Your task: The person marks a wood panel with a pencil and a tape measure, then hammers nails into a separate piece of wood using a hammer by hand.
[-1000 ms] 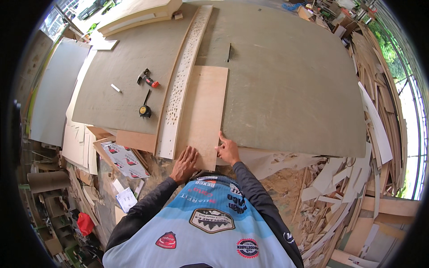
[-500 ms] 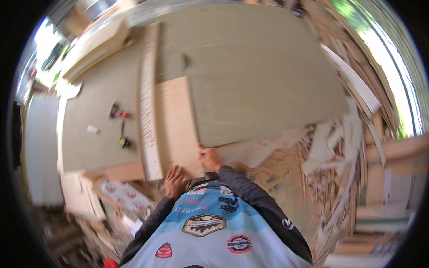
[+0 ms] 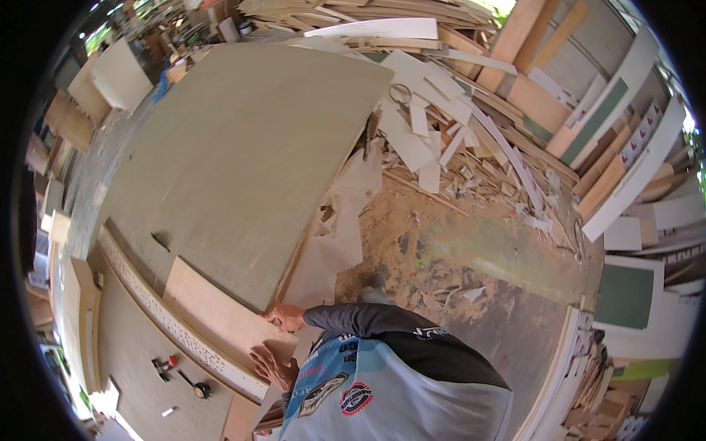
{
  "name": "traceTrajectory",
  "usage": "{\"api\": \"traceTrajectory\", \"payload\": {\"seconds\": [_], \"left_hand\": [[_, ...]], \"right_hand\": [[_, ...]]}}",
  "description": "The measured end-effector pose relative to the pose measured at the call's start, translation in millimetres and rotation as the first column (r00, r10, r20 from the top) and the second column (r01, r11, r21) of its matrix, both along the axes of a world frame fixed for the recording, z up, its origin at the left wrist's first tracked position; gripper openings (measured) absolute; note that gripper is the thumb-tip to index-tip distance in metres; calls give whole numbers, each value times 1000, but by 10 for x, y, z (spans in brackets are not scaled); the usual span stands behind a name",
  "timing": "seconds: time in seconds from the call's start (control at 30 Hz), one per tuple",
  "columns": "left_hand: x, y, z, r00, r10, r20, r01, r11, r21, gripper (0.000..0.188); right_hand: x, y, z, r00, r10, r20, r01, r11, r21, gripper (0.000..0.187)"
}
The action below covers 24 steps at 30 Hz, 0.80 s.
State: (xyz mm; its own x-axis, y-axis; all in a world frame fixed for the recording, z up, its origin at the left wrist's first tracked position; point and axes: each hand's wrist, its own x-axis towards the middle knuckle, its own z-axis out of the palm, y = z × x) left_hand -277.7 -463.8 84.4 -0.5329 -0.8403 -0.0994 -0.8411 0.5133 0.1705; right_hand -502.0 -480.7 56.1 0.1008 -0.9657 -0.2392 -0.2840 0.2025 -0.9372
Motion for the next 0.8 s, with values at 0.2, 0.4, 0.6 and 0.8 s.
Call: {"api": "traceTrajectory", "payload": {"seconds": [0.2,0.4,0.6,0.8], "left_hand": [[-60,27,-94,992,-124,-1,124,992,-31,106],[-573,188,32,953,-196,-233,171,978,-121,95],[-1471,541,370,874,-288,-391,249,957,-149,88],[-2731,942,637,732,-402,-550,329,915,-231,54]], "right_hand": [[-158,169,34,996,-57,71,57,998,6,69],[-494,331,145,982,-142,127,156,982,-110,46],[-1198,841,502,907,-172,385,244,959,-146,34],[-2084,1613,1055,803,-342,488,483,854,-196,33]]}}
